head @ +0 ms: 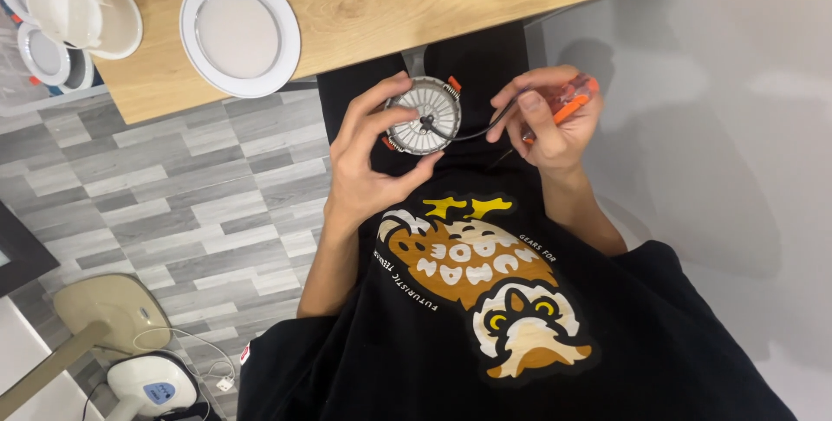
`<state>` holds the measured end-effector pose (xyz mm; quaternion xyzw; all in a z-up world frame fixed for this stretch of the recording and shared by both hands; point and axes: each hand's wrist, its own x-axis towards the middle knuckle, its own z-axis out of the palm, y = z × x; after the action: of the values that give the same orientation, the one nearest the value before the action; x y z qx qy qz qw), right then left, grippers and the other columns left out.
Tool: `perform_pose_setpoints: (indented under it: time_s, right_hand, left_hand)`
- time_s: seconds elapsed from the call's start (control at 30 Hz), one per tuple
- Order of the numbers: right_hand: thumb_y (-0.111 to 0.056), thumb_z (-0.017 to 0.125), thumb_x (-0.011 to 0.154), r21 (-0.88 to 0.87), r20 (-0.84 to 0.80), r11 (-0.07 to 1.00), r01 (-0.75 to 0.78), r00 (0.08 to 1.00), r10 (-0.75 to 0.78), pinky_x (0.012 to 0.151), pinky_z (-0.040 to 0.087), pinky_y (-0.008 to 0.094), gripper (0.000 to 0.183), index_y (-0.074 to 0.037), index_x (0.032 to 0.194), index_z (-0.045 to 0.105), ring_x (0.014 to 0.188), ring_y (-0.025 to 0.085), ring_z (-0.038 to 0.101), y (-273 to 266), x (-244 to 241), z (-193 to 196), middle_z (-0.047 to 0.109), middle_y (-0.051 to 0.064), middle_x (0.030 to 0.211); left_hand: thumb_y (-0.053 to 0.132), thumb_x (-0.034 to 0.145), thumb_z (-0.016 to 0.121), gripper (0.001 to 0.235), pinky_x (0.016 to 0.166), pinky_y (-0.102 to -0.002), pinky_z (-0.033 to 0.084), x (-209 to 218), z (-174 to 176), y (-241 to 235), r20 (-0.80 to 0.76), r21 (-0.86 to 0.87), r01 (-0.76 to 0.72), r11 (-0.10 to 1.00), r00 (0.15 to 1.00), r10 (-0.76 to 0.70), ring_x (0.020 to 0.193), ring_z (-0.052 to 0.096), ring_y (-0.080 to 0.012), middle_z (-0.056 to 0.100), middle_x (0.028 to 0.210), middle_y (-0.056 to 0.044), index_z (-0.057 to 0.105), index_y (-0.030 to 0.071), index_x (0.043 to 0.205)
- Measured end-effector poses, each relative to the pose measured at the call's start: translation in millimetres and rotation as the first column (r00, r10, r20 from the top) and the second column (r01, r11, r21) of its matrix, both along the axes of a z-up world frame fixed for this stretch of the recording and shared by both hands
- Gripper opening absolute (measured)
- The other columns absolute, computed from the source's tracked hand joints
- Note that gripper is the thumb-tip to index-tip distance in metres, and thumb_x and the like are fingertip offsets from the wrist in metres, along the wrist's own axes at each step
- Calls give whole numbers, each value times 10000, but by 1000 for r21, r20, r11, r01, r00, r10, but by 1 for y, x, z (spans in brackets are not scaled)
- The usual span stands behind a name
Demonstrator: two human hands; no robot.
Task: Assembling an LED downlight fixture by placing the LED board into the housing, securing it with screws using a screwdriver, and attaching the outer trim ring.
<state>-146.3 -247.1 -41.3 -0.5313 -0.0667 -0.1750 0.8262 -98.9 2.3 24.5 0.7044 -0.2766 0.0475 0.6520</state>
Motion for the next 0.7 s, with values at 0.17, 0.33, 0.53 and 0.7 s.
perform_pose_setpoints:
  time_s: [0.17,0.33,0.53,0.7]
  right_hand:
    - [-1,565,1084,-1,-6,1000,2,1000,-2,264,412,171,100,94,1110,584,525,329,753,0,2,1,713,368,870]
    - [6,588,1075,34,-10,999,-14,1000,14,261,408,174,75,81,1078,577,526,333,753,0,3,0,704,355,851]
    - [-11,581,1095,55,-25,998,-21,999,22,260,398,164,90,73,1073,557,522,325,749,2,5,-1,686,331,831]
    - [-57,569,1116,37,-59,999,-33,998,35,260,377,162,139,42,1019,564,493,295,728,1,5,-2,668,285,773]
  left_hand:
    - [34,839,992,513,1171,-545,563,2,0,2,8,14,-2,1000,1000,2,1394,639,-488,653,1411,-254,703,-23,1259]
    - [21,828,995,511,1164,-556,565,2,-1,1,23,3,-19,1000,1000,19,1375,651,-493,666,1396,-258,715,-29,1252]
    - [34,812,1011,503,1154,-550,575,2,-4,-2,53,-23,-28,999,998,29,1338,682,-489,697,1363,-255,737,-45,1226]
    - [-10,812,997,488,1168,-538,569,1,-4,-2,46,-69,-4,998,999,8,1366,661,-479,692,1378,-252,748,-50,1229]
